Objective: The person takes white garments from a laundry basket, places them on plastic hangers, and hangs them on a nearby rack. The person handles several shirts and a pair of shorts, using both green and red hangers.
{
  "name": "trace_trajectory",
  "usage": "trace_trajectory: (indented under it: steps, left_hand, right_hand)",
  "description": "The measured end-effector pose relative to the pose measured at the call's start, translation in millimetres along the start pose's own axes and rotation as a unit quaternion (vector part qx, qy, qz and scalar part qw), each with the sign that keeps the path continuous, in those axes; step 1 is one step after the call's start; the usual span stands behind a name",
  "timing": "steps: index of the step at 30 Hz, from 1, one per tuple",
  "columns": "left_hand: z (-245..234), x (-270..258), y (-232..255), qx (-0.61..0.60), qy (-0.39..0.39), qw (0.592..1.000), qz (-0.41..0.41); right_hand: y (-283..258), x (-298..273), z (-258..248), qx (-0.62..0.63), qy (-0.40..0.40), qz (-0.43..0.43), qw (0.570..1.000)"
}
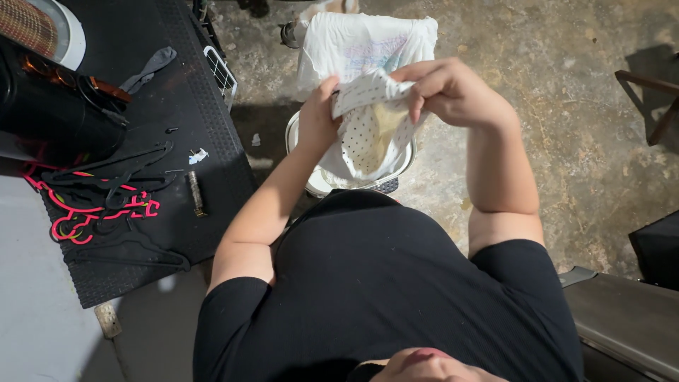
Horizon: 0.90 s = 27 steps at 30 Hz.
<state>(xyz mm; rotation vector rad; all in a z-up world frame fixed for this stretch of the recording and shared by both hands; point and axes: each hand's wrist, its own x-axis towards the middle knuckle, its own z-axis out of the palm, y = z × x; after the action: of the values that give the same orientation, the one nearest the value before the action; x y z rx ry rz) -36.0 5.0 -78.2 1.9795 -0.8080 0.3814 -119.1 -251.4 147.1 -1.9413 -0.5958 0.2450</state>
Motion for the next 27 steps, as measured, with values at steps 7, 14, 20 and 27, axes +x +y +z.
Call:
trace_trajectory:
  steps: [7, 14, 20, 27]
  left_hand:
    - [-68, 15, -49, 0.324, -0.087, 0.900, 0.277]
    - [-161, 76, -33, 0.491, -0.028, 0.858, 0.148]
    - [-197, 85, 44, 0.095, 0.209, 0.935, 0.272]
    - [-158, -34, -85, 0.317, -0.143, 0.937, -0.026]
  right_hand:
    - [6, -24, -15, -0.588, 0.282, -0.040, 0.757]
    - [91, -59, -60, -0.549, 0.363, 0.133, 0.741]
    - [120, -63, -59, -0.082, 0.508, -0.007, 0.858]
    - [217, -75, 30, -0.389, 0.086, 0.160, 0.903]
